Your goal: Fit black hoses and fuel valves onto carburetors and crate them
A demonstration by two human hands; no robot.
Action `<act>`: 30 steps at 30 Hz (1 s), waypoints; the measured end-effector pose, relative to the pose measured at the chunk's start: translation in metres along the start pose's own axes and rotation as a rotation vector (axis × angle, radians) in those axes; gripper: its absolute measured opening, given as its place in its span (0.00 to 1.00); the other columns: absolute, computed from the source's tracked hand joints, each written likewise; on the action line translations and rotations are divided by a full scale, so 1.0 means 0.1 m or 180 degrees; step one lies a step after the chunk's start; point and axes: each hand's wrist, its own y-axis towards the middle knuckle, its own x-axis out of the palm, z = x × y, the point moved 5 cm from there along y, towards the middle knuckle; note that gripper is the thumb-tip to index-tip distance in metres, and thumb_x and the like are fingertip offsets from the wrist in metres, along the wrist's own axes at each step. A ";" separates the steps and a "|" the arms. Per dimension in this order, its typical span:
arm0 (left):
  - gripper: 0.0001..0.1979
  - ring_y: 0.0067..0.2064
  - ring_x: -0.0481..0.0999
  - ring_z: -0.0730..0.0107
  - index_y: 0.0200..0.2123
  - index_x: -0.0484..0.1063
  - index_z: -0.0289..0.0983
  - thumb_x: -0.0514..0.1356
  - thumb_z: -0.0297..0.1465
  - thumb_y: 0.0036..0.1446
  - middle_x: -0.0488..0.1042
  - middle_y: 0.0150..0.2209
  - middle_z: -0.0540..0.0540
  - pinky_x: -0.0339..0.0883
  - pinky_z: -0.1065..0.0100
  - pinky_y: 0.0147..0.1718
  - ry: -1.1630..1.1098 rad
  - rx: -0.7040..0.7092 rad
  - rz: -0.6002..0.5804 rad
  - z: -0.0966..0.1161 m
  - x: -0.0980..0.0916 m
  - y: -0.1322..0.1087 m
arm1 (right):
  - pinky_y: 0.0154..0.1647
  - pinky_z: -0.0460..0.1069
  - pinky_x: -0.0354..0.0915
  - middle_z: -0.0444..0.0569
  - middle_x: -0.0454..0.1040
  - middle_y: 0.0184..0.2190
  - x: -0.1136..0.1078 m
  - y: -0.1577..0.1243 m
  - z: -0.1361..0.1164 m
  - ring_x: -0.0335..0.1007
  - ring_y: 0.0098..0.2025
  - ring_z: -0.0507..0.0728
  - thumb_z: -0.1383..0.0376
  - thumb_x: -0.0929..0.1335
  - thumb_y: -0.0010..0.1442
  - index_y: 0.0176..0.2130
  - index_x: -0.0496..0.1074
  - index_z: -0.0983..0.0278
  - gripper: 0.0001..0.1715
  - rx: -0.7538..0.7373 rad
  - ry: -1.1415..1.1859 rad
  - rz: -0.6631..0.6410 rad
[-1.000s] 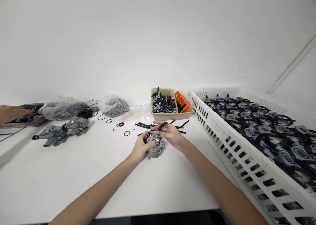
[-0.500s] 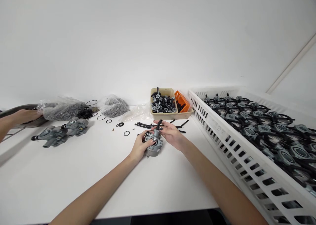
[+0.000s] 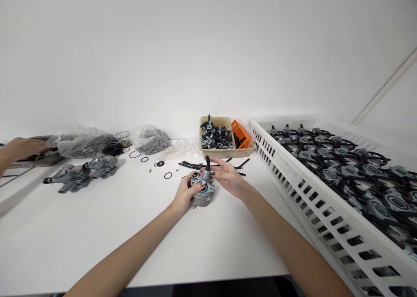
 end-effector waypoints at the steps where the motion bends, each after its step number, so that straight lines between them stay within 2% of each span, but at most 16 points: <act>1: 0.24 0.32 0.73 0.65 0.39 0.70 0.35 0.70 0.40 0.41 0.73 0.31 0.45 0.66 0.63 0.34 0.0034 0.0018 -0.0012 0.00 0.00 0.00 | 0.46 0.51 0.63 0.49 0.79 0.38 -0.01 0.00 0.00 0.74 0.40 0.56 0.67 0.76 0.47 0.49 0.71 0.60 0.28 0.0004 -0.0020 0.0013; 8: 0.25 0.33 0.74 0.63 0.39 0.70 0.34 0.70 0.42 0.40 0.74 0.32 0.43 0.68 0.62 0.36 0.0291 0.0013 -0.0072 0.03 0.01 -0.01 | 0.45 0.48 0.63 0.48 0.78 0.40 -0.04 0.01 0.03 0.74 0.42 0.53 0.67 0.77 0.46 0.48 0.72 0.59 0.29 -0.0007 -0.0132 0.0015; 16: 0.27 0.38 0.75 0.58 0.40 0.72 0.34 0.70 0.43 0.39 0.76 0.36 0.40 0.68 0.60 0.38 0.0226 0.0007 -0.0158 0.05 0.06 -0.03 | 0.48 0.52 0.65 0.53 0.77 0.46 0.02 -0.04 -0.01 0.75 0.43 0.56 0.64 0.76 0.48 0.55 0.65 0.58 0.36 0.0194 -0.0305 -0.0166; 20: 0.30 0.39 0.75 0.59 0.46 0.72 0.35 0.70 0.43 0.39 0.76 0.37 0.41 0.67 0.61 0.40 0.0152 0.0009 -0.0244 0.02 0.05 -0.04 | 0.41 0.49 0.66 0.52 0.78 0.42 0.04 -0.05 -0.02 0.74 0.42 0.55 0.65 0.76 0.47 0.56 0.65 0.60 0.38 0.0258 -0.0268 -0.0217; 26: 0.28 0.38 0.74 0.58 0.43 0.72 0.34 0.70 0.43 0.40 0.76 0.35 0.42 0.67 0.62 0.38 0.0478 0.0152 -0.0239 0.00 0.02 -0.02 | 0.38 0.47 0.66 0.45 0.77 0.33 0.03 -0.01 -0.02 0.73 0.38 0.53 0.68 0.78 0.42 0.52 0.69 0.61 0.38 0.0103 -0.0265 -0.0068; 30: 0.27 0.39 0.74 0.58 0.42 0.71 0.34 0.69 0.43 0.42 0.75 0.36 0.41 0.66 0.63 0.38 0.0715 0.0287 -0.0234 0.06 0.04 -0.02 | 0.37 0.47 0.67 0.44 0.76 0.32 0.01 0.01 -0.01 0.73 0.36 0.53 0.68 0.79 0.40 0.52 0.69 0.59 0.39 0.0044 -0.0381 0.0029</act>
